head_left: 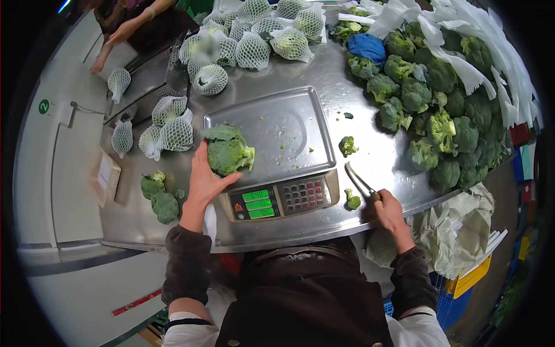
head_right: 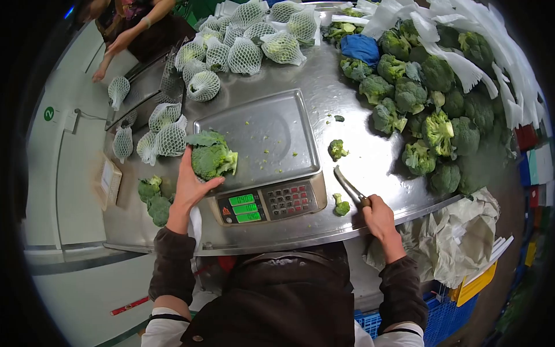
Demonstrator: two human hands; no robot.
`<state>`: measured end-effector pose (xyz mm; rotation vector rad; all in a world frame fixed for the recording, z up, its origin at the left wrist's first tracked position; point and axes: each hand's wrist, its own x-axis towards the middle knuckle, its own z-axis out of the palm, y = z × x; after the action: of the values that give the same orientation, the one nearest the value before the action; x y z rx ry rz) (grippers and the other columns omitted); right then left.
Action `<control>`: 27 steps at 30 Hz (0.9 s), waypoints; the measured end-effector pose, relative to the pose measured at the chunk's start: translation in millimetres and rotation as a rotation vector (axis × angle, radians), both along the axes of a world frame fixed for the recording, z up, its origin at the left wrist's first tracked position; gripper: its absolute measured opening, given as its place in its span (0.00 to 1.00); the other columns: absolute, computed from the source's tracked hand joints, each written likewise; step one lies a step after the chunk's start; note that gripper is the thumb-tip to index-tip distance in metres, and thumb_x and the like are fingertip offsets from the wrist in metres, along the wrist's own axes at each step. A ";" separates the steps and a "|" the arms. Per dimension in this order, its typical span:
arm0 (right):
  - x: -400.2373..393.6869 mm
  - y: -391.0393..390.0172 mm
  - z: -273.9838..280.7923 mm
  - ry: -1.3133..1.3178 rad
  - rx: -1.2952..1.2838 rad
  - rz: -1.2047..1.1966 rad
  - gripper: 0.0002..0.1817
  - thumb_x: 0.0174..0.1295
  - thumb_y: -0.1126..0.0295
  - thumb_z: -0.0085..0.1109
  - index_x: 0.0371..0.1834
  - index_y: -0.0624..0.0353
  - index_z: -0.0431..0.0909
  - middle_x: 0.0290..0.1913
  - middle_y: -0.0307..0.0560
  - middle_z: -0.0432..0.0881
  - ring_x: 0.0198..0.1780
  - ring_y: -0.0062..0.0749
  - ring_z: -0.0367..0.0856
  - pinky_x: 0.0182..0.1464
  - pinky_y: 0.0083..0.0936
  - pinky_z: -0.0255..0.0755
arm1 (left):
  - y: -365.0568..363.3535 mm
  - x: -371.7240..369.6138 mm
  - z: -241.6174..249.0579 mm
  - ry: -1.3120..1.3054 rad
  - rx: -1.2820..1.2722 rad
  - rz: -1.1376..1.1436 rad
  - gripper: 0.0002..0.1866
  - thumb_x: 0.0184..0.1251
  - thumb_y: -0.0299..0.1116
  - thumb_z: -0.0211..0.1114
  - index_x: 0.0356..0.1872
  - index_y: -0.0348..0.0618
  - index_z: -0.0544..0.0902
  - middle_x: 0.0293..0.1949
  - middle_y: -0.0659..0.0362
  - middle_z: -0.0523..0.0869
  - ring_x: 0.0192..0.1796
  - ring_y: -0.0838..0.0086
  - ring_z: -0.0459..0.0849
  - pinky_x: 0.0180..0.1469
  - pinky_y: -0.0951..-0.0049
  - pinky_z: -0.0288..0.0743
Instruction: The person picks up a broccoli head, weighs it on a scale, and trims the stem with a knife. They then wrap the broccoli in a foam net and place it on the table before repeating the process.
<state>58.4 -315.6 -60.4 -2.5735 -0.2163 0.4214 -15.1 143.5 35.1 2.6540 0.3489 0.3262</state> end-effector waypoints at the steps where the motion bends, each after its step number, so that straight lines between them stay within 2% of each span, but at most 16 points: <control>1: 2.5 -4.6 -1.6 0.169 0.135 -0.059 0.13 0.61 0.65 0.44 0.42 0.61 0.73 0.24 0.48 0.74 0.25 0.42 0.77 0.30 0.32 0.70 | 0.6 3.2 -1.5 -0.044 -0.131 0.017 0.54 0.36 0.47 0.77 0.66 0.35 0.57 0.62 0.45 0.66 0.64 0.53 0.67 0.62 0.62 0.65; 2: 0.2 -6.9 -2.7 0.171 0.144 -0.069 0.13 0.61 0.65 0.44 0.42 0.61 0.73 0.24 0.48 0.74 0.25 0.42 0.77 0.30 0.32 0.70 | 1.4 6.3 -3.8 -0.087 -0.263 0.035 0.53 0.35 0.44 0.77 0.65 0.35 0.58 0.61 0.46 0.68 0.63 0.54 0.68 0.62 0.62 0.65; 4: -2.6 -9.0 9.4 0.554 0.776 -0.387 0.12 0.62 0.65 0.45 0.43 0.61 0.71 0.23 0.39 0.70 0.17 0.24 0.67 0.19 0.20 0.60 | 15.2 12.9 -18.0 -0.098 -0.402 0.084 0.49 0.39 0.43 0.75 0.64 0.35 0.60 0.60 0.46 0.70 0.61 0.55 0.71 0.61 0.61 0.68; 5: -4.9 1.8 24.9 0.542 0.845 -0.400 0.11 0.65 0.66 0.47 0.46 0.60 0.69 0.24 0.35 0.66 0.17 0.12 0.58 0.16 0.13 0.51 | 17.9 17.2 -15.9 -0.112 -0.547 0.144 0.45 0.42 0.41 0.72 0.64 0.36 0.62 0.58 0.47 0.73 0.59 0.56 0.73 0.59 0.61 0.70; 6: -7.4 11.7 37.9 0.541 0.860 -0.406 0.11 0.65 0.66 0.47 0.46 0.60 0.69 0.24 0.35 0.66 0.17 0.12 0.58 0.16 0.13 0.51 | 18.5 19.8 -12.7 -0.110 -0.536 0.133 0.45 0.42 0.41 0.72 0.64 0.36 0.62 0.58 0.47 0.73 0.59 0.56 0.73 0.59 0.61 0.70; 8: -7.4 24.5 54.9 0.436 0.961 -0.300 0.12 0.66 0.68 0.48 0.50 0.60 0.67 0.24 0.35 0.66 0.17 0.13 0.59 0.16 0.13 0.51 | 7.6 26.5 2.6 0.008 -1.687 0.260 0.36 0.50 0.39 0.66 0.62 0.39 0.65 0.55 0.49 0.76 0.54 0.57 0.78 0.54 0.57 0.75; 9: -5.0 24.8 54.5 0.382 0.986 -0.193 0.13 0.67 0.69 0.47 0.52 0.60 0.66 0.25 0.36 0.68 0.19 0.15 0.63 0.20 0.14 0.57 | 4.9 27.6 2.0 -0.038 -1.771 0.223 0.31 0.56 0.39 0.60 0.61 0.41 0.66 0.55 0.49 0.76 0.52 0.57 0.79 0.51 0.53 0.77; 10: -3.8 28.6 57.7 0.378 0.998 -0.205 0.13 0.67 0.69 0.47 0.52 0.60 0.66 0.25 0.36 0.68 0.19 0.15 0.63 0.20 0.14 0.57 | -2.9 29.3 9.3 -0.025 -1.762 0.213 0.31 0.56 0.39 0.60 0.61 0.41 0.66 0.55 0.49 0.76 0.52 0.57 0.79 0.51 0.53 0.77; 12: -2.5 38.7 73.0 0.173 0.947 -0.053 0.13 0.67 0.69 0.46 0.52 0.62 0.65 0.26 0.38 0.71 0.23 0.18 0.68 0.26 0.17 0.64 | -24.4 32.6 26.0 0.009 -2.014 0.092 0.32 0.56 0.40 0.60 0.63 0.42 0.65 0.57 0.49 0.75 0.55 0.56 0.77 0.56 0.52 0.75; 13: -0.7 39.9 81.2 0.196 0.908 -0.026 0.13 0.65 0.69 0.46 0.51 0.63 0.65 0.28 0.42 0.73 0.27 0.23 0.70 0.33 0.21 0.67 | -28.2 35.8 21.5 0.021 -2.065 0.084 0.36 0.53 0.46 0.61 0.65 0.46 0.64 0.62 0.45 0.69 0.61 0.44 0.70 0.58 0.35 0.66; 17: 4.3 43.7 100.8 0.155 0.758 0.078 0.15 0.61 0.67 0.50 0.49 0.62 0.67 0.28 0.44 0.73 0.30 0.27 0.71 0.36 0.24 0.66 | -68.0 45.2 45.5 0.118 -2.070 -0.069 0.39 0.52 0.53 0.60 0.66 0.47 0.63 0.62 0.45 0.68 0.60 0.43 0.70 0.55 0.29 0.64; 20: 5.5 42.8 111.1 0.116 0.790 0.106 0.14 0.62 0.68 0.49 0.49 0.62 0.67 0.26 0.43 0.73 0.28 0.26 0.71 0.35 0.23 0.66 | -79.6 46.7 44.2 0.079 -2.058 -0.104 0.40 0.50 0.54 0.61 0.65 0.47 0.63 0.61 0.45 0.70 0.59 0.44 0.71 0.54 0.29 0.65; 21: 5.1 43.0 117.8 0.114 0.795 0.097 0.14 0.62 0.68 0.49 0.49 0.62 0.67 0.26 0.43 0.73 0.28 0.26 0.71 0.35 0.23 0.66 | -84.2 45.6 47.7 0.055 -2.127 -0.066 0.41 0.45 0.43 0.63 0.65 0.41 0.63 0.61 0.43 0.69 0.60 0.47 0.71 0.60 0.41 0.68; 22: 5.0 43.5 126.3 0.212 0.839 0.059 0.14 0.62 0.68 0.50 0.49 0.62 0.68 0.24 0.42 0.72 0.27 0.25 0.70 0.33 0.23 0.66 | -81.0 44.1 40.0 0.064 -2.122 -0.070 0.41 0.45 0.43 0.63 0.65 0.41 0.63 0.61 0.43 0.69 0.60 0.47 0.71 0.60 0.41 0.68; 24: 4.6 46.9 139.1 0.307 0.888 0.012 0.14 0.62 0.67 0.50 0.49 0.61 0.69 0.22 0.42 0.71 0.25 0.24 0.69 0.32 0.23 0.65 | -69.8 40.5 17.6 -0.089 -1.834 -0.126 0.41 0.40 0.36 0.66 0.62 0.37 0.65 0.59 0.46 0.72 0.59 0.52 0.73 0.60 0.53 0.71; 27: -3.1 55.3 141.9 0.262 0.822 0.200 0.14 0.65 0.64 0.52 0.49 0.60 0.71 0.19 0.44 0.66 0.22 0.24 0.64 0.28 0.24 0.62 | -90.9 38.0 31.5 -0.220 -1.450 -0.057 0.50 0.32 0.32 0.72 0.64 0.35 0.60 0.55 0.52 0.74 0.55 0.61 0.76 0.59 0.66 0.70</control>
<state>55.4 -260.3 81.5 -1.6813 -0.4457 0.5880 22.9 52.6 66.5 1.1914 0.2660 0.2023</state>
